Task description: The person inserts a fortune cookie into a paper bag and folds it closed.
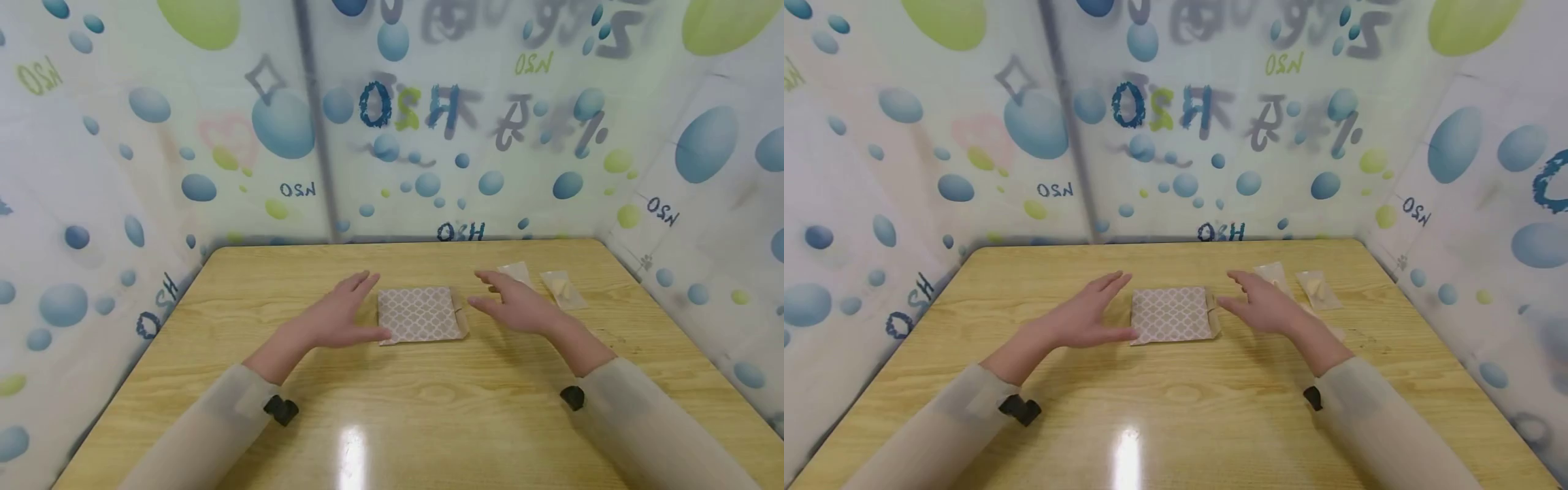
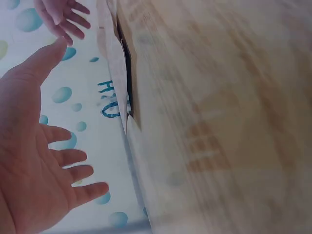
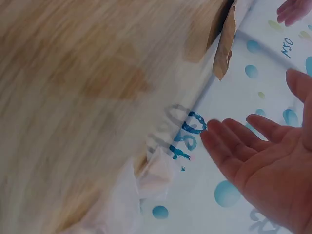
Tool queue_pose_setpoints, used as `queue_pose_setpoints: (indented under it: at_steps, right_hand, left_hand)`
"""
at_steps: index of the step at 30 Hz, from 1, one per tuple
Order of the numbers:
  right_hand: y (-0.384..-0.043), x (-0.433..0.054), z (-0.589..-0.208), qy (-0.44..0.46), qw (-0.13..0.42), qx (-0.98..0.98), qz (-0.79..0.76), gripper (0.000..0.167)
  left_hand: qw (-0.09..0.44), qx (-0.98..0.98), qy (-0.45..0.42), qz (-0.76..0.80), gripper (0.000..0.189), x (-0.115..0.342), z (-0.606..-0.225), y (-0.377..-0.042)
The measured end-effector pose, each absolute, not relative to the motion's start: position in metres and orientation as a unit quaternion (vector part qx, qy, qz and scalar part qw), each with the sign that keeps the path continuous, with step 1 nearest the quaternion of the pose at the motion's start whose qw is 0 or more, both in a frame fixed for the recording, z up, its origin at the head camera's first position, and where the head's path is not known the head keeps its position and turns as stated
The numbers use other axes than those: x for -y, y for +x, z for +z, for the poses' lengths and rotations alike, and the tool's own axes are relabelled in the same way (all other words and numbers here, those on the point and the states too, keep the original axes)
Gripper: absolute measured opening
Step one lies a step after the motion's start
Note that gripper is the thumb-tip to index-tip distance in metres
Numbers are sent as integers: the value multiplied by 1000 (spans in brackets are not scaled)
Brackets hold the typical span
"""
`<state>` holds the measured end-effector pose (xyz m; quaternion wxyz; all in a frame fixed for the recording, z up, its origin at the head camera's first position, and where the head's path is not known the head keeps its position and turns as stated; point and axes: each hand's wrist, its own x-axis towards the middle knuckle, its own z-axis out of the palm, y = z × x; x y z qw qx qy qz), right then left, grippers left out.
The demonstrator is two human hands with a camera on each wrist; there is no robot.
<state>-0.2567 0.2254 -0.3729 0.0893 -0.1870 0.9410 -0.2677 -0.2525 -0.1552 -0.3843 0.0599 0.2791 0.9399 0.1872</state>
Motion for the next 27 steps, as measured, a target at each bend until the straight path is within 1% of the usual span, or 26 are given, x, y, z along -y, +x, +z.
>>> queue_pose_setpoints:
  at_steps: [8,12,17,22,27]
  right_hand:
    - [-265,-219,-383,-156,124,-915,-352,65]
    - [-265,-212,-384,-145,141,-910,-361,62]
    - [-264,-208,-385,-142,135,-914,-355,60]
    - [-265,-207,-386,-149,130,-914,-354,58]
    - [-265,-208,-387,-155,121,-911,-363,55]
  left_hand:
    - [119,-924,297,208,115,128,-391,-273]
    - [145,-922,302,196,118,113,-394,-282]
    - [174,-921,306,169,123,97,-394,-288]
    - [180,-924,299,156,119,93,-392,-288]
    - [161,-926,299,163,110,94,-392,-289]
